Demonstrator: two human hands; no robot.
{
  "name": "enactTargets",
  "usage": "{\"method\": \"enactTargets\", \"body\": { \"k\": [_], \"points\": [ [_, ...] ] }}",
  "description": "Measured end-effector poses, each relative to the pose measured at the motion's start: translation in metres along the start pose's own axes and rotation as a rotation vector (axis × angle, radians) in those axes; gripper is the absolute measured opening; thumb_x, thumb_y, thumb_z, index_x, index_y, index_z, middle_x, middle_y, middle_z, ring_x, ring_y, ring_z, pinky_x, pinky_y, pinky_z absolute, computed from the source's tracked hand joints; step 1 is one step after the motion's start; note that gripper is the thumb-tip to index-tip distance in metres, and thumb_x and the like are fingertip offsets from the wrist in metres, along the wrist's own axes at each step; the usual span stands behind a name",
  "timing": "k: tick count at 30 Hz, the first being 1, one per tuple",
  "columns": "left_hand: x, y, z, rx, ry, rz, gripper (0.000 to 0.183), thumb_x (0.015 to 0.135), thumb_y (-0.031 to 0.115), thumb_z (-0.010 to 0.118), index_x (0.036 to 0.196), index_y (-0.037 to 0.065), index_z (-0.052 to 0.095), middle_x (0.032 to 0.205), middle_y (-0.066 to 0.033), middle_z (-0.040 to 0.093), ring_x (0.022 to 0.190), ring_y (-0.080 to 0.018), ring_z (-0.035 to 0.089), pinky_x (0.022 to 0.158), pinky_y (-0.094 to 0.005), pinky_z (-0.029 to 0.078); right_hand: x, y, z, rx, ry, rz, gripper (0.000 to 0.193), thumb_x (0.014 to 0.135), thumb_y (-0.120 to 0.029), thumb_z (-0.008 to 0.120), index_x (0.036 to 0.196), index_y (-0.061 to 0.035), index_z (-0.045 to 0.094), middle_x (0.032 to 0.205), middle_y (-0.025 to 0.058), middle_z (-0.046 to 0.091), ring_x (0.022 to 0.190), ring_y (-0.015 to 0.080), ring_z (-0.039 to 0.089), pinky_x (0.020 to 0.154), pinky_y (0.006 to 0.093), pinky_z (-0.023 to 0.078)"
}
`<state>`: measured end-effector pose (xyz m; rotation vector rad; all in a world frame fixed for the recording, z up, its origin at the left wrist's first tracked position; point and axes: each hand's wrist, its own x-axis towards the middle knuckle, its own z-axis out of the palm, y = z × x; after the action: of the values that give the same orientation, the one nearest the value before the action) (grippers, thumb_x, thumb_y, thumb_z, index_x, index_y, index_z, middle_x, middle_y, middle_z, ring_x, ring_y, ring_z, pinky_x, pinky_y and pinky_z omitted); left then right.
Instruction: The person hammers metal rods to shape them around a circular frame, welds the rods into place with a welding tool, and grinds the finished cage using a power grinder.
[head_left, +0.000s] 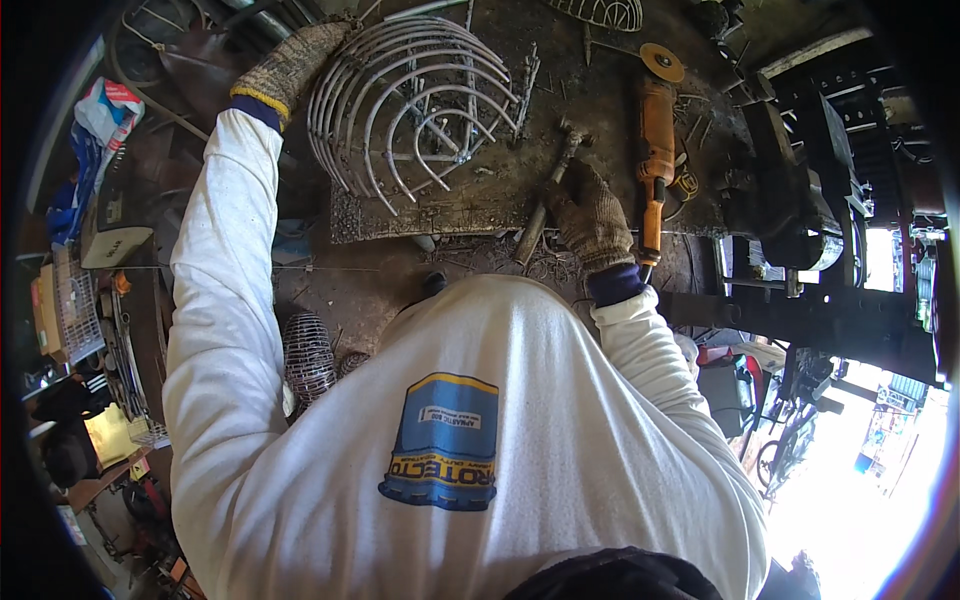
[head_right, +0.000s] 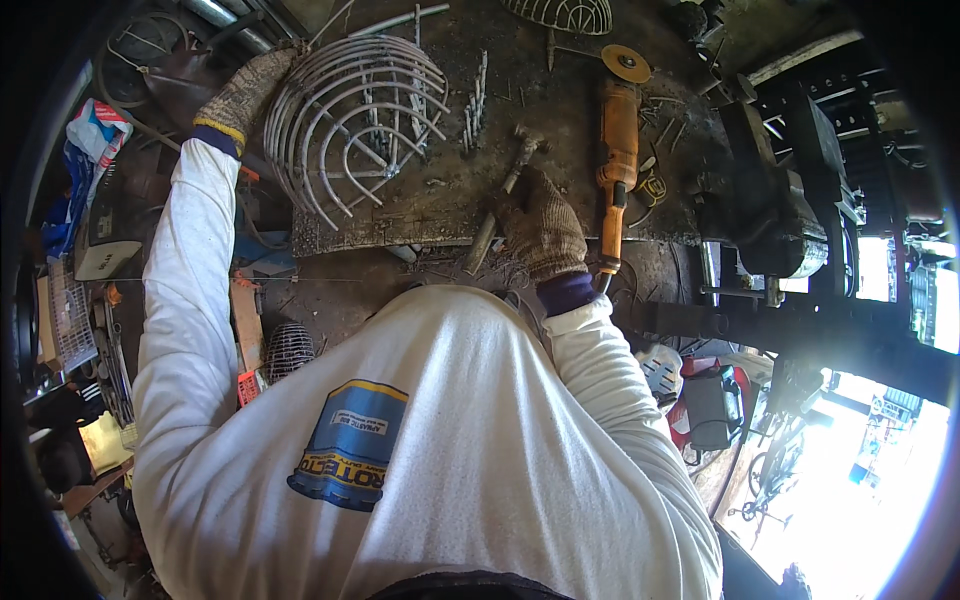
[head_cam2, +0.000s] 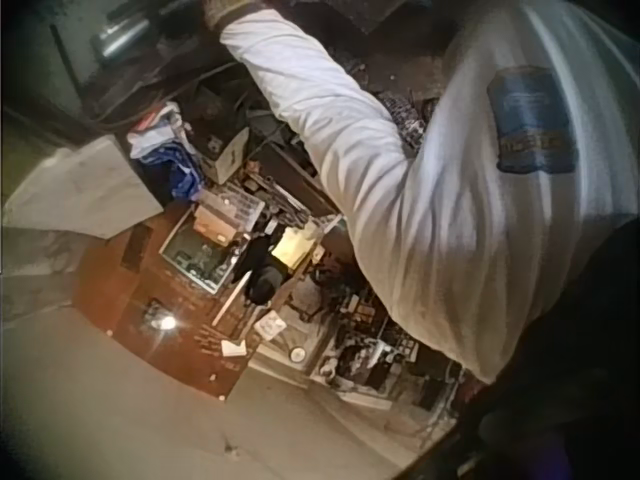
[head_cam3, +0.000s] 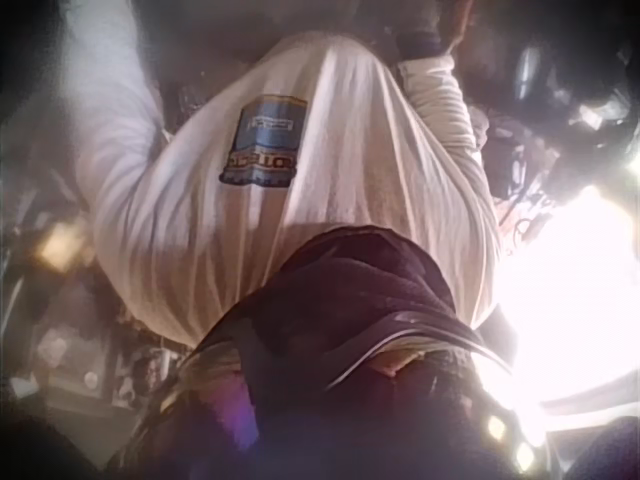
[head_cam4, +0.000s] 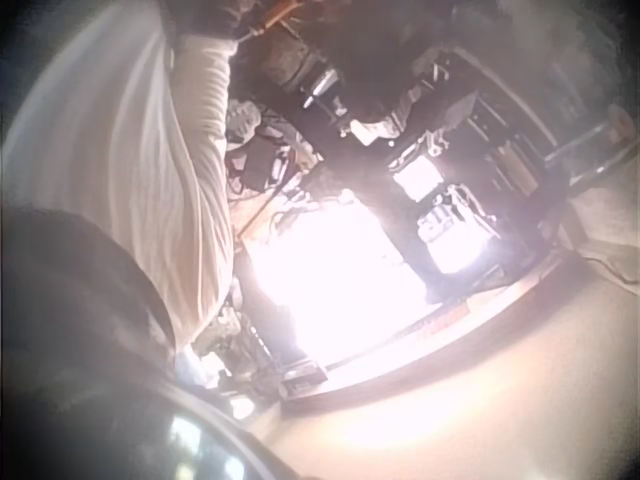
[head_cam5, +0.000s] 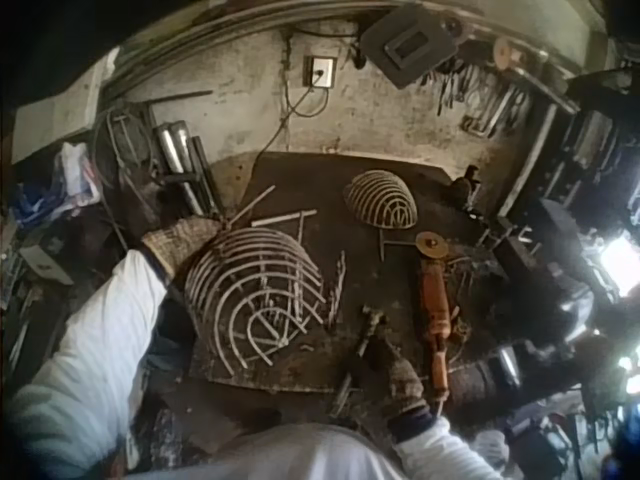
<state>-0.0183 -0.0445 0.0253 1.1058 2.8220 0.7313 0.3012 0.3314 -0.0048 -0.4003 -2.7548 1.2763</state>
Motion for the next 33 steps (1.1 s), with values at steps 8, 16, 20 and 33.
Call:
{"method": "enactTargets", "body": {
  "k": [8,16,20,33],
  "points": [
    [-0.016,0.002,-0.011,0.158,-0.007,0.045,0.042,0.104,0.011,0.04,0.144,0.005,0.048,0.147,-0.0101,0.051,0.135,-0.0193,0.048,0.116,-0.0294,0.035,0.001,-0.009,0.003,-0.059,-0.03,-0.002,0.057,0.087,-0.036,0.07,0.131,-0.0019,0.055,0.118,0.0205,0.067,0.111,0.0337,0.065,0.093,0.041,0.05],
    [-0.018,0.097,-0.019,-1.027,0.049,-0.708,0.04,0.105,0.014,0.04,0.142,0.006,0.051,0.144,-0.0091,0.054,0.129,-0.0199,0.053,0.114,-0.0304,0.037,-0.002,-0.02,-0.007,0.094,-0.109,0.034,0.06,0.092,-0.033,0.066,0.138,0.0017,0.05,0.128,0.0227,0.063,0.12,0.0336,0.06,0.101,0.0405,0.046],
    [-0.015,0.074,-0.025,-0.81,0.005,-0.643,0.042,0.104,0.013,0.04,0.145,0.008,0.048,0.148,-0.0083,0.051,0.133,-0.0205,0.05,0.115,-0.0314,0.036,-0.001,-0.012,-0.002,0.063,-0.03,-0.008,0.057,0.088,-0.032,0.07,0.134,-0.0016,0.053,0.119,0.0202,0.067,0.114,0.0331,0.064,0.095,0.0405,0.048],
    [0.069,0.124,-0.115,0.366,-0.143,0.124,0.032,0.101,0.023,0.044,0.118,0.009,0.068,0.114,-0.0139,0.07,0.106,-0.0214,0.066,0.093,-0.0333,0.049,-0.003,-0.013,-0.001,-0.022,0.018,0.032,0.053,0.09,-0.037,0.066,0.131,-0.006,0.055,0.116,0.0177,0.068,0.107,0.0357,0.065,0.091,0.0424,0.05]
  ]
}}
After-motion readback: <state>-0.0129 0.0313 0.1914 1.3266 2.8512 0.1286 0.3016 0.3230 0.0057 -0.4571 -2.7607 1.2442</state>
